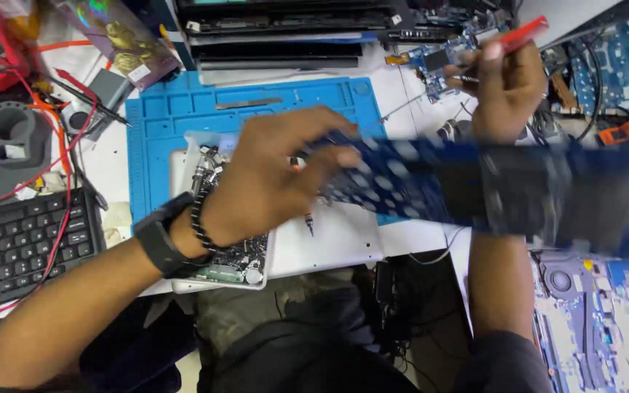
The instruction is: Disassembling a laptop to access and remove internal components using a screwdriver
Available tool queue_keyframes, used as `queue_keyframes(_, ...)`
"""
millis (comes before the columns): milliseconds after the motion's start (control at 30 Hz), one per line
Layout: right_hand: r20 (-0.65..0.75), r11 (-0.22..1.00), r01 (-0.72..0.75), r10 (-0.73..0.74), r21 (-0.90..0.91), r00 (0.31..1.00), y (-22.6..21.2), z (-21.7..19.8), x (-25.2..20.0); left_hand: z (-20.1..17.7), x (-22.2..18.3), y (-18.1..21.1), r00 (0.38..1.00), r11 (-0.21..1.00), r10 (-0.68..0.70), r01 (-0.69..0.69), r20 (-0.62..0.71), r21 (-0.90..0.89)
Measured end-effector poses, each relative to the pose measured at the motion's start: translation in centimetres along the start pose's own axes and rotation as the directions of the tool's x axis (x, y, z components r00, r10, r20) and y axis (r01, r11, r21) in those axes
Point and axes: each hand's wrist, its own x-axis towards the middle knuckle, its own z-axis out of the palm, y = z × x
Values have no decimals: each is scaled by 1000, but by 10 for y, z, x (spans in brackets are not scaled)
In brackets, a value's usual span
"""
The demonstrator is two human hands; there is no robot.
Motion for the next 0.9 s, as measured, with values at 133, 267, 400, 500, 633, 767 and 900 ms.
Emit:
queue_keyframes(133,252,687,-317,198,654,947,46,-29,-8,-29,-3,-18,966,973,-227,231,-127,15)
queue_keyframes(267,-120,911,-123,183,394,976,65,-20,18,-44,3,-38,941,961,-265,275,-210,19)
queue_keyframes(400,-43,918,-345,360,198,932,33,3,15,-41,16,-69,952,964,-213,242,-220,114)
queue_keyframes(500,-79,796,-529,572,294,816,71,18,10,-27,31,-94,930,951,-306,307,-203,-26)
queue_keyframes(633,50,460,-707,820,536,571,134,39,-13,-2,45,-128,913,936,-340,352,-224,17)
queue_keyframes(767,169,447,-753,796,484,581,188,54,-39,19,55,-138,890,915,-402,398,-214,-65)
queue_keyframes(900,167,443,-753,799,488,578,186,60,-51,31,59,-156,881,900,-436,432,-184,-64)
